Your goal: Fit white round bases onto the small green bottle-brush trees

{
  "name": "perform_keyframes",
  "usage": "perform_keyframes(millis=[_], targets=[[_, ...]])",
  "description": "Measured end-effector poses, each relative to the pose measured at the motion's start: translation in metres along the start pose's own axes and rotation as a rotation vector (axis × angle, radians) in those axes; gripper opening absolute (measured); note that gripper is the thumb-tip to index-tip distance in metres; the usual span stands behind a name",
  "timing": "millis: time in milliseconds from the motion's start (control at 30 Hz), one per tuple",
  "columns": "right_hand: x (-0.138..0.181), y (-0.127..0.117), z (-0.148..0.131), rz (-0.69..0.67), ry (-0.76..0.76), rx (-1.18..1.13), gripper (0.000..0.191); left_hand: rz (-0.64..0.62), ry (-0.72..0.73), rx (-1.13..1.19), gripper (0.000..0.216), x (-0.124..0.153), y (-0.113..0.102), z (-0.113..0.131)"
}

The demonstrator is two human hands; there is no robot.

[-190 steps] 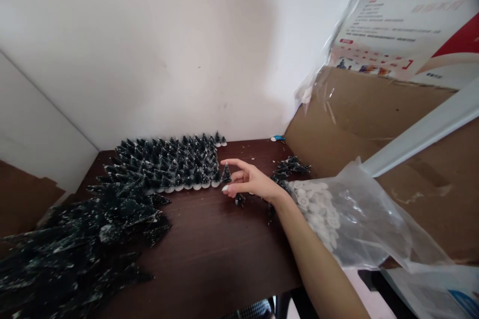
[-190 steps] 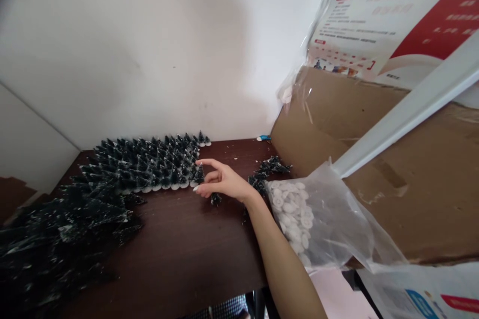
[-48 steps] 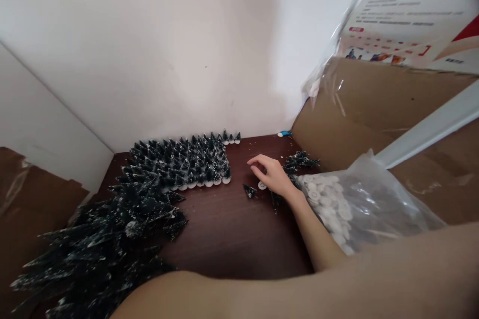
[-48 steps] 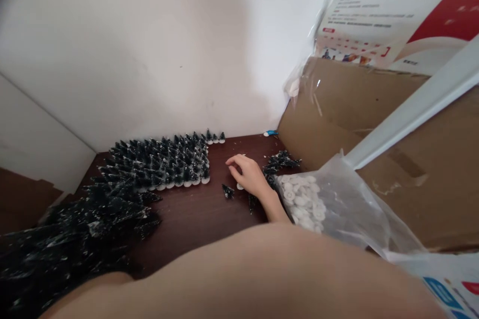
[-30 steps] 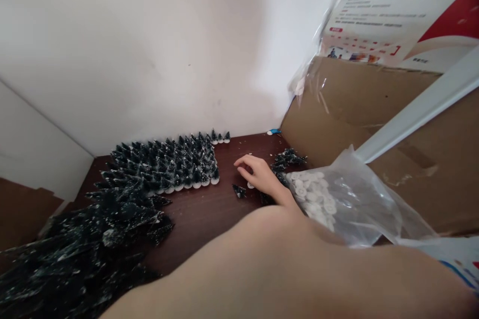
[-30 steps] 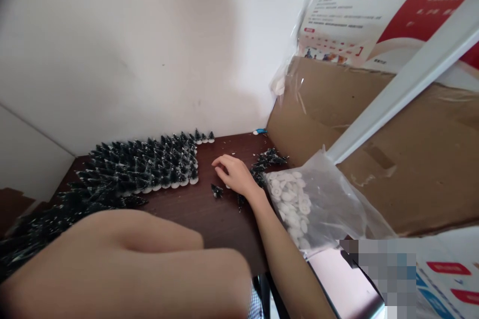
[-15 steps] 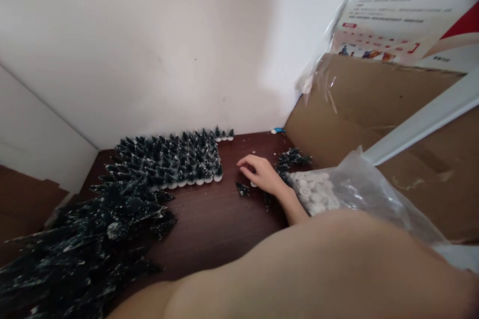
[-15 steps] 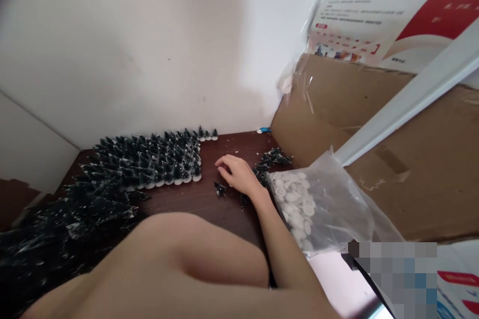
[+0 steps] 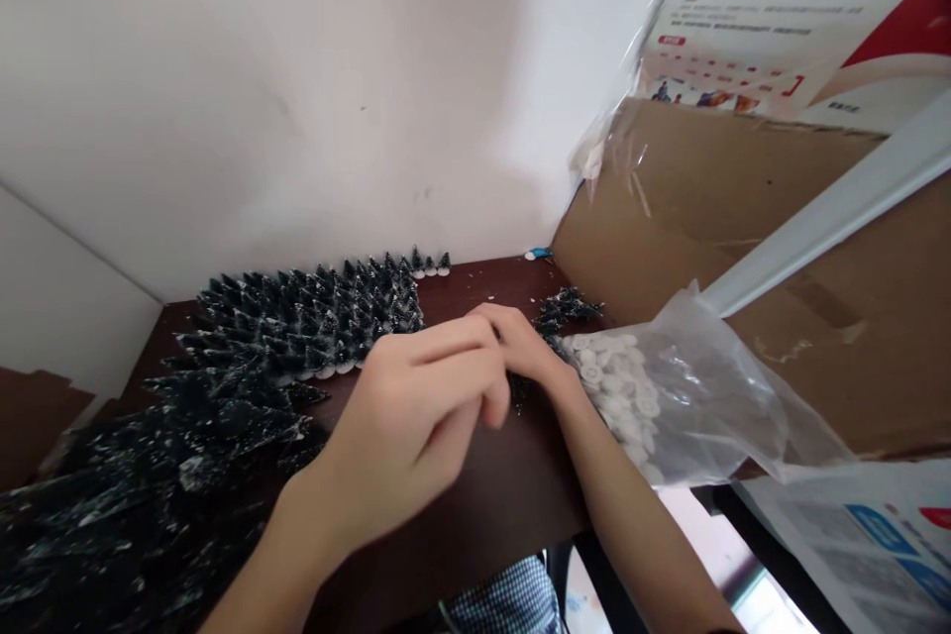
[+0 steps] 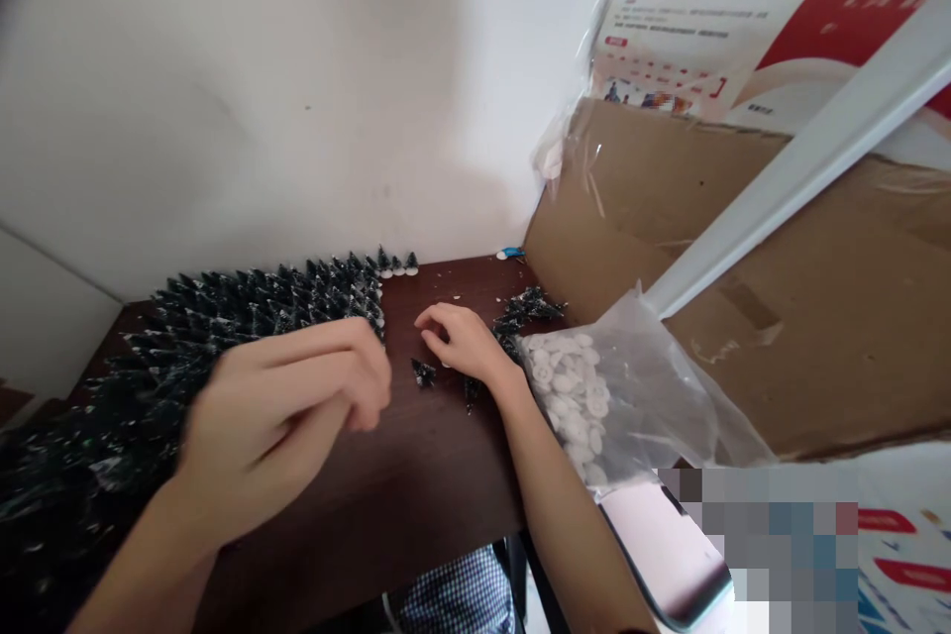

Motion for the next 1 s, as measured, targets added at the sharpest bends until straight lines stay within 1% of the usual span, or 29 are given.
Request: perform_keyframes(millis=[67, 100, 133, 200, 233, 300, 400, 467, 567, 667, 767, 867, 1000], targets=[[0.002, 0.000, -0.003, -0.040, -0.009, 0.006, 0.017, -0.112, -0.017, 0.084, 0.038, -0.001, 0.021, -0.017], [0.003, 0.001, -0.003, -0.065, -0.004, 0.022, 0.018, -0.166, -0.047, 0.085, 0.036, 0.002, 0.033, -0.029], [0.004, 0.002, -0.003, -0.094, 0.005, 0.046, 0.021, -0.204, -0.094, 0.044, 0.036, 0.008, 0.045, -0.042], [0.006, 0.005, -0.002, -0.151, 0.028, 0.096, 0.027, -0.284, -0.122, -0.038, 0.037, 0.021, 0.068, -0.061], [0.007, 0.006, -0.001, -0.176, 0.036, 0.113, 0.030, -0.330, -0.120, -0.039, 0.038, 0.028, 0.081, -0.067], [0.009, 0.009, 0.000, -0.220, 0.050, 0.132, 0.038, -0.358, -0.094, -0.018, 0.039, 0.040, 0.098, -0.073], [0.013, 0.014, 0.004, -0.301, 0.103, 0.166, 0.042, -0.386, -0.081, 0.001, 0.037, 0.050, 0.114, -0.076], [0.016, 0.017, 0.009, -0.338, 0.154, 0.210, 0.043, -0.393, -0.093, 0.011, 0.036, 0.054, 0.118, -0.078], [0.017, 0.018, 0.014, -0.347, 0.190, 0.248, 0.044, -0.376, -0.117, 0.008, 0.033, 0.056, 0.118, -0.082], [0.016, 0.019, 0.016, -0.335, 0.182, 0.246, 0.046, -0.338, -0.138, -0.001, 0.030, 0.058, 0.116, -0.085], [0.013, 0.018, 0.016, -0.289, 0.132, 0.207, 0.040, -0.300, -0.175, 0.001, 0.026, 0.060, 0.115, -0.086], [0.009, 0.015, 0.015, -0.229, 0.100, 0.165, 0.030, -0.218, -0.244, 0.062, 0.024, 0.061, 0.112, -0.086], [0.006, 0.012, 0.017, -0.180, 0.098, 0.151, 0.022, -0.088, -0.356, 0.246, 0.025, 0.061, 0.109, -0.088]])
Point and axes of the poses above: each hand's wrist, its own x-axis away from the middle knuckle, its own y-axis out of the palm, z = x × y, the point moved 9 cm from there along -x, towards the middle knuckle, and after that the axes turned 9 degrees about y, right-handed, at the moved point
